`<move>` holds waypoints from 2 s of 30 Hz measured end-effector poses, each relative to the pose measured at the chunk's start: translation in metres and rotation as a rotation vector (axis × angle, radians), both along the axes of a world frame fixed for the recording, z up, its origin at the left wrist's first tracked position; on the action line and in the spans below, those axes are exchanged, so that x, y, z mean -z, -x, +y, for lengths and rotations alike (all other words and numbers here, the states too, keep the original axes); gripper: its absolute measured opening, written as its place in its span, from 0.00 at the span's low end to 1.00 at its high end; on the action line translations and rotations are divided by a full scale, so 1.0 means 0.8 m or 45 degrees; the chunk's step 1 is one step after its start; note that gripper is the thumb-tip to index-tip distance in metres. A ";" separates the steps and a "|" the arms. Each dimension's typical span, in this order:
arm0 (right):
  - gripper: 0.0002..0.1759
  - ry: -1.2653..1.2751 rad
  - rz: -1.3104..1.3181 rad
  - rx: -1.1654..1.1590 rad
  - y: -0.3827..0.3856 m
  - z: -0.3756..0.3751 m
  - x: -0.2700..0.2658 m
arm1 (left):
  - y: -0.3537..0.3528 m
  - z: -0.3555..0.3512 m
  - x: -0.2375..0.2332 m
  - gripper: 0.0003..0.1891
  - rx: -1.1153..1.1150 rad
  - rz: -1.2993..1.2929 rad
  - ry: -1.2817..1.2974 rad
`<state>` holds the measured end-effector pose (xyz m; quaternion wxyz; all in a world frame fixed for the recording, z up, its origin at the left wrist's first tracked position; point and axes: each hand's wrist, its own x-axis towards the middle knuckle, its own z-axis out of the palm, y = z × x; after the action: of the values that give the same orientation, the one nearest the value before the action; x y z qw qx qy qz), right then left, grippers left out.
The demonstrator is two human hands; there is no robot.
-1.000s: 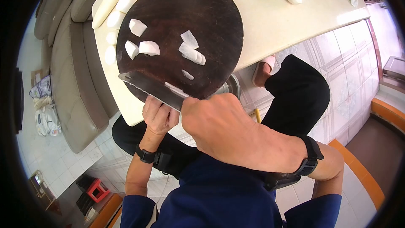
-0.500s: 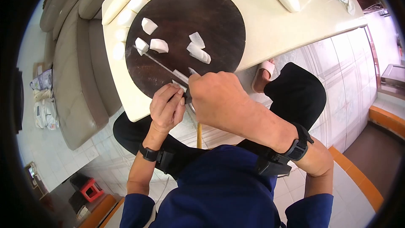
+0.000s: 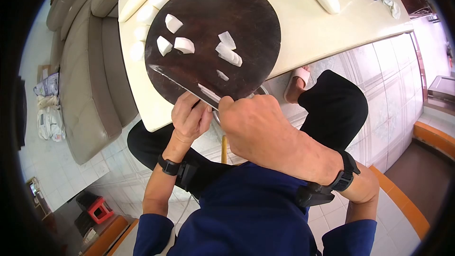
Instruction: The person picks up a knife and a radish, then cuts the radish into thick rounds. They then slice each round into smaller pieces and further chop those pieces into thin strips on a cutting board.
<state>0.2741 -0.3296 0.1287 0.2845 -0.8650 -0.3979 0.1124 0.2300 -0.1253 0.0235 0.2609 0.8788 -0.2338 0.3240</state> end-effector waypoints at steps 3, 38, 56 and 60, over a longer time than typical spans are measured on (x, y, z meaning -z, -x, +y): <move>0.07 0.012 0.017 0.004 0.002 0.000 -0.002 | 0.000 -0.001 0.001 0.11 -0.011 0.009 -0.010; 0.06 -0.045 0.008 0.088 -0.004 0.012 0.001 | -0.001 0.005 0.006 0.12 0.059 -0.008 -0.004; 0.07 0.078 -0.032 0.007 0.005 0.024 0.007 | 0.003 0.005 0.010 0.10 0.037 -0.005 0.014; 0.07 0.072 -0.060 0.007 -0.002 0.040 0.013 | 0.003 0.007 0.013 0.10 0.028 -0.023 -0.002</move>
<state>0.2754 -0.2976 0.1187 0.2507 -0.8761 -0.3988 0.1025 0.2277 -0.1198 0.0131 0.2616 0.8734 -0.2461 0.3289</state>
